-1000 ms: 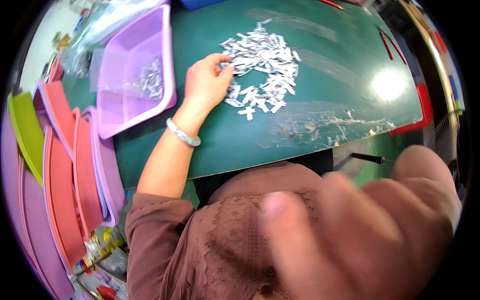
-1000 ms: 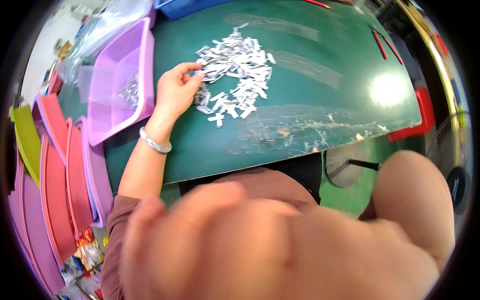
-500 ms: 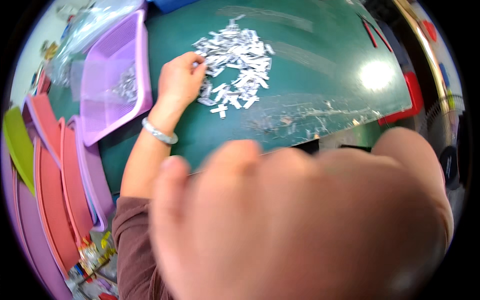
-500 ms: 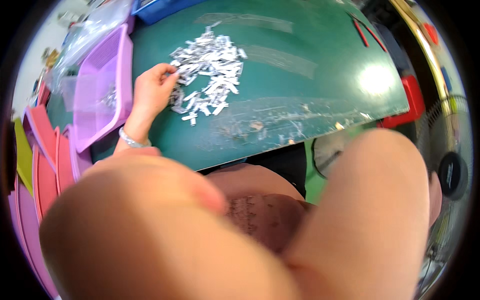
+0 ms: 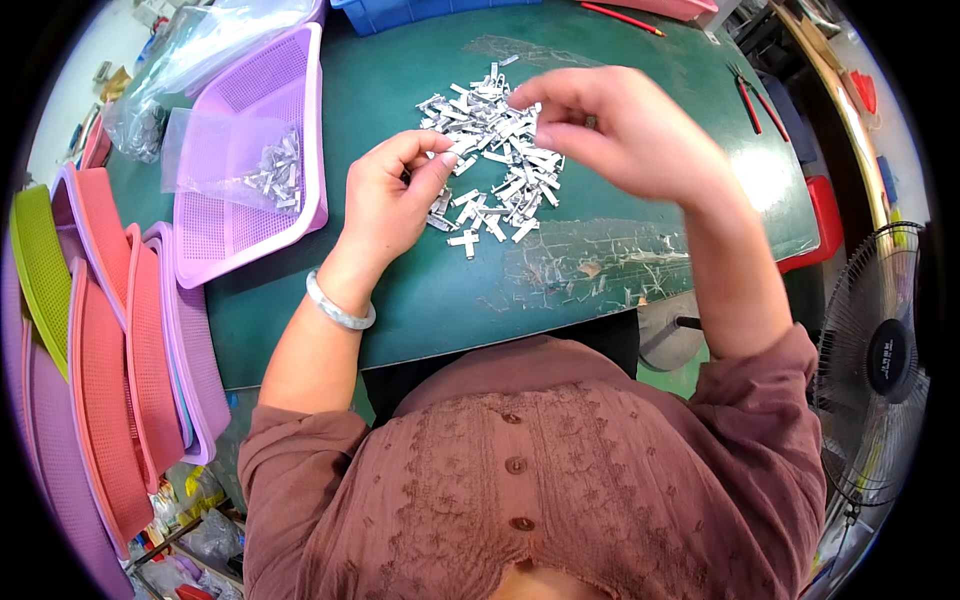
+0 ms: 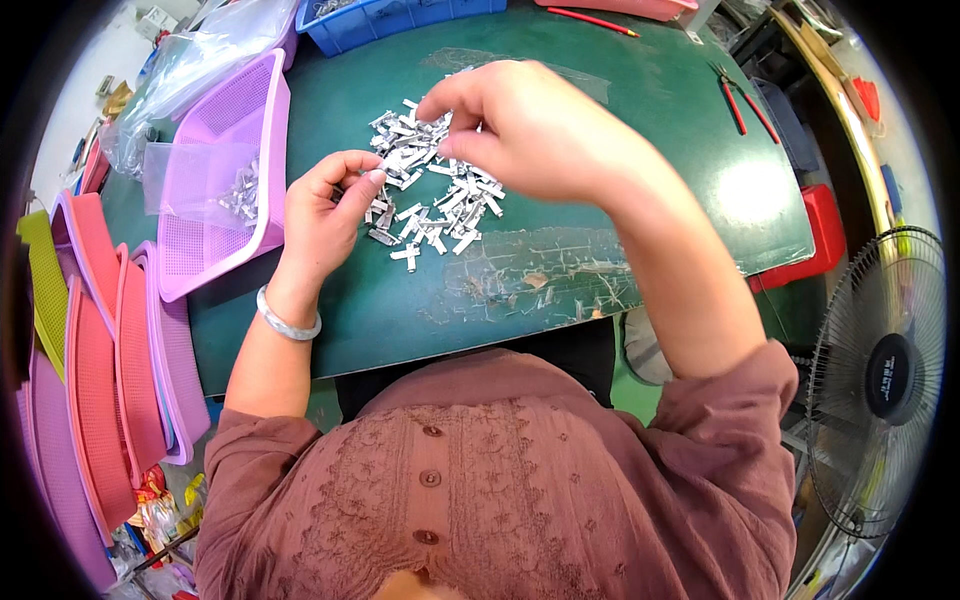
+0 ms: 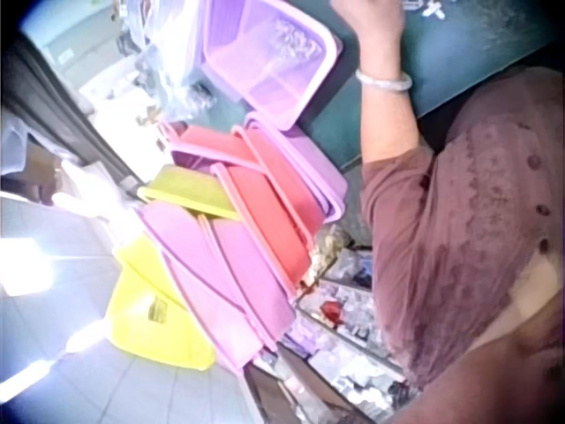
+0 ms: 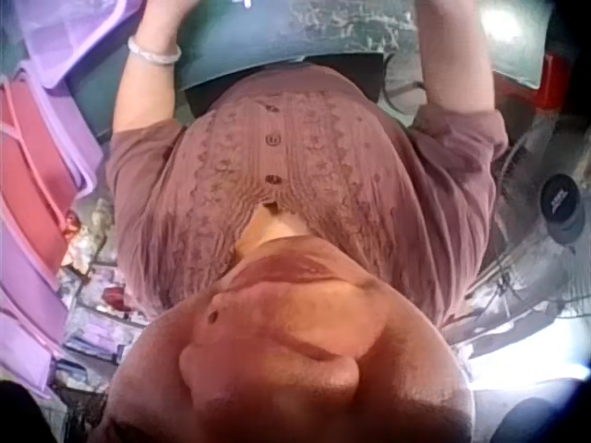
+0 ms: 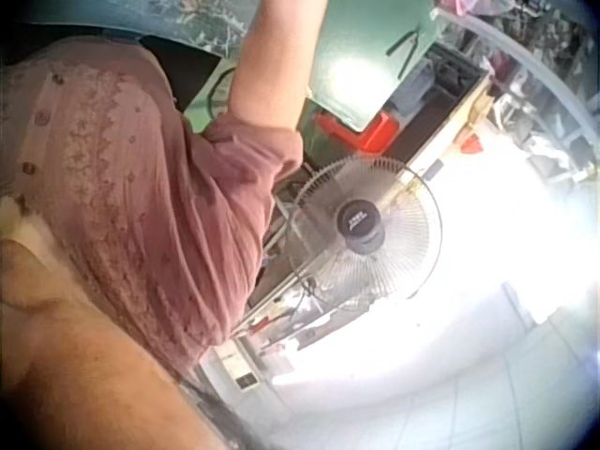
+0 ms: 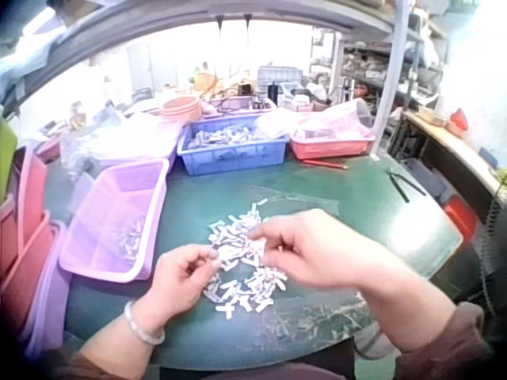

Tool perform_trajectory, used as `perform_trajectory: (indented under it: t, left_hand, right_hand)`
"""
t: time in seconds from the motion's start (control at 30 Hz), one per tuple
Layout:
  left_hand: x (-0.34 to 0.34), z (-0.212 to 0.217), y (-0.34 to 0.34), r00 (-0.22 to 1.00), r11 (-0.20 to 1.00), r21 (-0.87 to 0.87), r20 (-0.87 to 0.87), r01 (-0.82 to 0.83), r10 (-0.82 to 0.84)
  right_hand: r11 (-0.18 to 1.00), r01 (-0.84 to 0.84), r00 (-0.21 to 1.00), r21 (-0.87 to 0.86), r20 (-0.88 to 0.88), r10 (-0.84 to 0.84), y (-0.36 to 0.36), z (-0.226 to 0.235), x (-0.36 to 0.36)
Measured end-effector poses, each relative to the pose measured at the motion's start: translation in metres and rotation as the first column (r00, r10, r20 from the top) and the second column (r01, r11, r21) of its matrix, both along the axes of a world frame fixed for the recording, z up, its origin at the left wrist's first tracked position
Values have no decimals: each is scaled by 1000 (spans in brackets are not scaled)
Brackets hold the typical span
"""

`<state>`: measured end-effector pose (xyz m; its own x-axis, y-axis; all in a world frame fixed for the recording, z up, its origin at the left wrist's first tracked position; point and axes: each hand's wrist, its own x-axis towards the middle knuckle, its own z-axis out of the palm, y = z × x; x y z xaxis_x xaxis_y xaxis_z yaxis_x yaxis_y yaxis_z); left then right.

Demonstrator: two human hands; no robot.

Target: The person repeatedly picks up small silver fastener pieces from a pile on a green table, joins two pieces together by hand, and places the assembled fasteners into a purple basket. The process continues throughout the clip with the pile on the table gradually decreasing.

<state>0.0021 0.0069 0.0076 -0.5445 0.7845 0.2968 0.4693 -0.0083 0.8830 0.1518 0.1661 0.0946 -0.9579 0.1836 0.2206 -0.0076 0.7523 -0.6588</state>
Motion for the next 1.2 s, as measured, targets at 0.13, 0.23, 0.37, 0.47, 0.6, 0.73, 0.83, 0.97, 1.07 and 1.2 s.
perform_trajectory:
  t: [0.13, 0.23, 0.37, 0.47, 0.6, 0.73, 0.83, 0.97, 1.07, 1.2]
  left_hand:
    - [1, -4, -2, 988, 999, 46, -154, 17, -10]
    - [3, -3, -5, 979, 998, 66, -202, 5, 8]
    - [0, -4, -5, 883, 995, 99, -467, -5, 51]
    - [0, -2, -5, 868, 993, 117, -492, -11, 67]
    - [3, -3, -7, 999, 999, -22, 4, -39, 39]
    - [-1, -8, -5, 955, 997, -57, 295, 52, -33]
    - [-3, -11, -5, 904, 994, -44, 421, 99, -71]
    - [-2, -13, -4, 873, 992, -12, 476, 124, -104]
    - [-1, -11, -5, 886, 996, -35, 461, 82, -57]
    - [-2, -13, -5, 863, 998, -5, 503, 64, -53]
  right_hand:
    - [808, 112, 985, -579, 174, -12, 3, -46, -24]
    - [691, 131, 983, -711, 183, 2, -5, -56, -35]
    - [611, 64, 995, -789, 94, 17, -13, -64, -42]
    - [641, 13, 1000, -767, -3, -23, -13, -74, -43]
    - [645, -18, 994, -764, -83, -69, -16, -85, -40]
    - [665, -23, 996, -747, -75, -49, -16, -86, -37]
    - [676, -36, 993, -736, -102, -59, -18, -88, -36]
    - [676, -73, 990, -733, -134, -37, -18, -91, -36]
    - [656, -34, 993, -754, -97, -61, -18, -89, -35]
    - [570, -28, 994, -821, -81, -68, -16, -89, -35]
